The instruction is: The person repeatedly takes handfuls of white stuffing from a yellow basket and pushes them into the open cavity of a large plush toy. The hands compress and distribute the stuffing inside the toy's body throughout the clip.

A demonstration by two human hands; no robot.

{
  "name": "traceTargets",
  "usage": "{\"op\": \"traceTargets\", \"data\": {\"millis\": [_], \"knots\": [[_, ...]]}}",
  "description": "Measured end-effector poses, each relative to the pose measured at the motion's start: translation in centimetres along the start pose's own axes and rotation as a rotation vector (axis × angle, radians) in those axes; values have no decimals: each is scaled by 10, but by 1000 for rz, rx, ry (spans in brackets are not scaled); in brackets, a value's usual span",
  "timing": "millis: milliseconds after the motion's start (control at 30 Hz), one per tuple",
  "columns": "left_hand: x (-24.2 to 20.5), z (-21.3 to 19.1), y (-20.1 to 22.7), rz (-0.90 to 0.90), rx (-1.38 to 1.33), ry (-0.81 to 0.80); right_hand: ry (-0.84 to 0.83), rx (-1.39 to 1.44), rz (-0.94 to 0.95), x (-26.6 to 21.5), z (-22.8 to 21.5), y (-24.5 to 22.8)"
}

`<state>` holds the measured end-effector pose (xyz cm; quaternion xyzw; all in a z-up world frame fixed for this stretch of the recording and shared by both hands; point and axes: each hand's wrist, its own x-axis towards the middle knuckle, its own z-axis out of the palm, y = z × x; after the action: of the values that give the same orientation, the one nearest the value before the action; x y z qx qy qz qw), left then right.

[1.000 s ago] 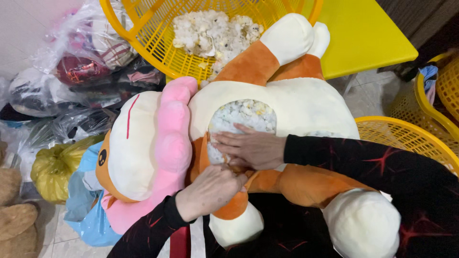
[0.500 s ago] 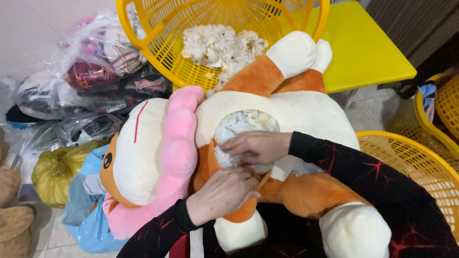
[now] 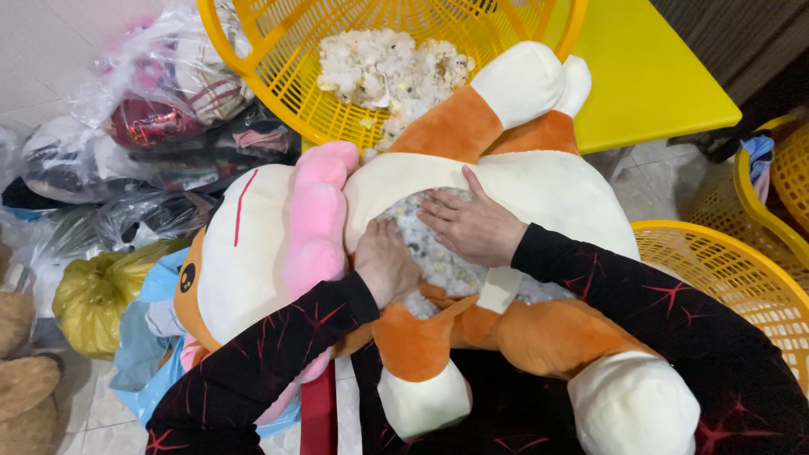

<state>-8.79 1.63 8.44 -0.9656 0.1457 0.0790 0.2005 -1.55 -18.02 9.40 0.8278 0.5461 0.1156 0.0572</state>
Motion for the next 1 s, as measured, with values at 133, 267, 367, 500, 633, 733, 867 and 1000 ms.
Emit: {"op": "traceTargets", "data": {"millis": [133,267,367,500,633,733,867,1000], "knots": [[-2,-17,10,13,14,-243,7,-48,31,-5,-1,-1],[-10,-47,8,33,-63,-164,91,104,-2,-11,-18,2],[-25,-62,-4,77,-169,77,49,204,21,-24,-38,11],[-47,-58,-13,265,-326,518,-18,377,-75,-46,-44,13],[-47,-37,-2,524,-379,522,52,321,-265,-56,-35,2],[-41,-23,6,512,-363,386,-18,300,-261,-56,-38,-2],[-34,-8,10,402,-356,140,-341,232,-140,-55,-48,-7],[-34,-16,7,369,-385,108,-605,151,-13,-54,-57,-10]]}}
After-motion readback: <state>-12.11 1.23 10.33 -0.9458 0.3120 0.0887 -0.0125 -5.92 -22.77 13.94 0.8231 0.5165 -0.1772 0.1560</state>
